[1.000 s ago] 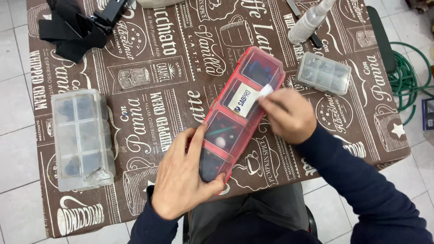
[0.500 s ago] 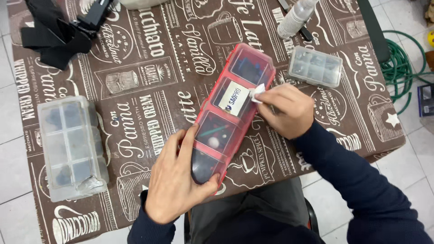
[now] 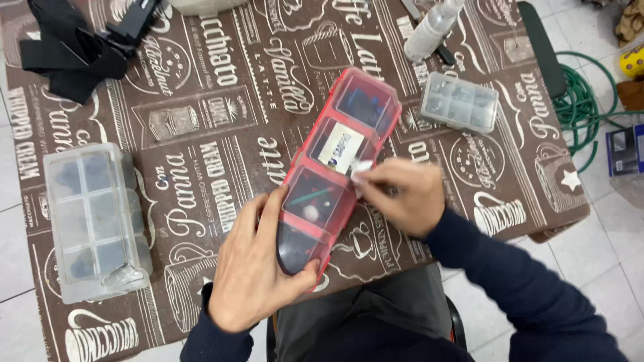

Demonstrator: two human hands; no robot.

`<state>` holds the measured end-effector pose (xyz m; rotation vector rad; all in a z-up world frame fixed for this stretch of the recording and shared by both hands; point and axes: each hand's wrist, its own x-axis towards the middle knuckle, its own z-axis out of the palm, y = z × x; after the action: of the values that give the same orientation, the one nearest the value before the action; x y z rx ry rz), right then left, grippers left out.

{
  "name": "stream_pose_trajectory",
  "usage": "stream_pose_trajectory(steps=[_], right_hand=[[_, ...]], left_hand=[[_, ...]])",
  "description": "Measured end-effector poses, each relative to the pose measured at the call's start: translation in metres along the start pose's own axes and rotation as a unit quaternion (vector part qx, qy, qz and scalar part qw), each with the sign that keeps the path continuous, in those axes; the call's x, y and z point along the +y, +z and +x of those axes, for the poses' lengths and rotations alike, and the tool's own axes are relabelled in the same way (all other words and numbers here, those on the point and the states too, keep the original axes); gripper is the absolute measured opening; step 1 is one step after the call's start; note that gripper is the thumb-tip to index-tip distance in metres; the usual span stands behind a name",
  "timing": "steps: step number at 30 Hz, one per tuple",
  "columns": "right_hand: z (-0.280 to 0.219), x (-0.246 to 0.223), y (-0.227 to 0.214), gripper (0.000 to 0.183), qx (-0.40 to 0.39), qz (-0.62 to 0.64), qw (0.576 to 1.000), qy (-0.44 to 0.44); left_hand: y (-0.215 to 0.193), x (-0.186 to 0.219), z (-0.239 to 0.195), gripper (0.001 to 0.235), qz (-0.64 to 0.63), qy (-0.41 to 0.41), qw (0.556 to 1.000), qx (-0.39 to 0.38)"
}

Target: The person wipes the inside and outside of a red multi-compartment plastic tackle box using a white cloth. They spray liquid onto the cloth from a clear spray bottle and continue wiping the lid and compartments. The person then closes the box and wipes its exterior before opening it again to wipe the interior compartments.

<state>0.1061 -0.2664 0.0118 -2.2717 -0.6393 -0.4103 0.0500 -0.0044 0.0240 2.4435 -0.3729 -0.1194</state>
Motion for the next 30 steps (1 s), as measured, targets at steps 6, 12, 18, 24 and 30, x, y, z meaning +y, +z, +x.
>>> stream_pose_trajectory(steps=[6, 12, 18, 24, 30], right_hand=[[0.002, 0.003, -0.001, 0.02, -0.012, -0.024, 0.999, -0.04], [0.014, 0.039, -0.01, 0.011, 0.012, -0.038, 0.998, -0.039], [0.014, 0.001, -0.013, 0.01, 0.055, -0.047, 0.994, -0.082], [0.007, 0.037, -0.026, 0.009, 0.09, -0.037, 0.995, -0.011], [-0.002, 0.038, -0.025, 0.008, 0.08, -0.009, 0.996, -0.024]], left_hand=[[-0.005, 0.005, 0.001, 0.102, -0.016, -0.02, 1.0, -0.009], [-0.002, 0.003, 0.0, 0.102, -0.019, 0.0, 1.0, 0.007], [-0.004, -0.001, -0.001, 0.104, -0.016, 0.011, 1.0, -0.018], [-0.032, 0.001, 0.035, 0.119, 0.06, 0.042, 0.997, -0.03], [0.009, 0.019, 0.096, 0.119, 0.171, 0.146, 0.974, -0.003]])
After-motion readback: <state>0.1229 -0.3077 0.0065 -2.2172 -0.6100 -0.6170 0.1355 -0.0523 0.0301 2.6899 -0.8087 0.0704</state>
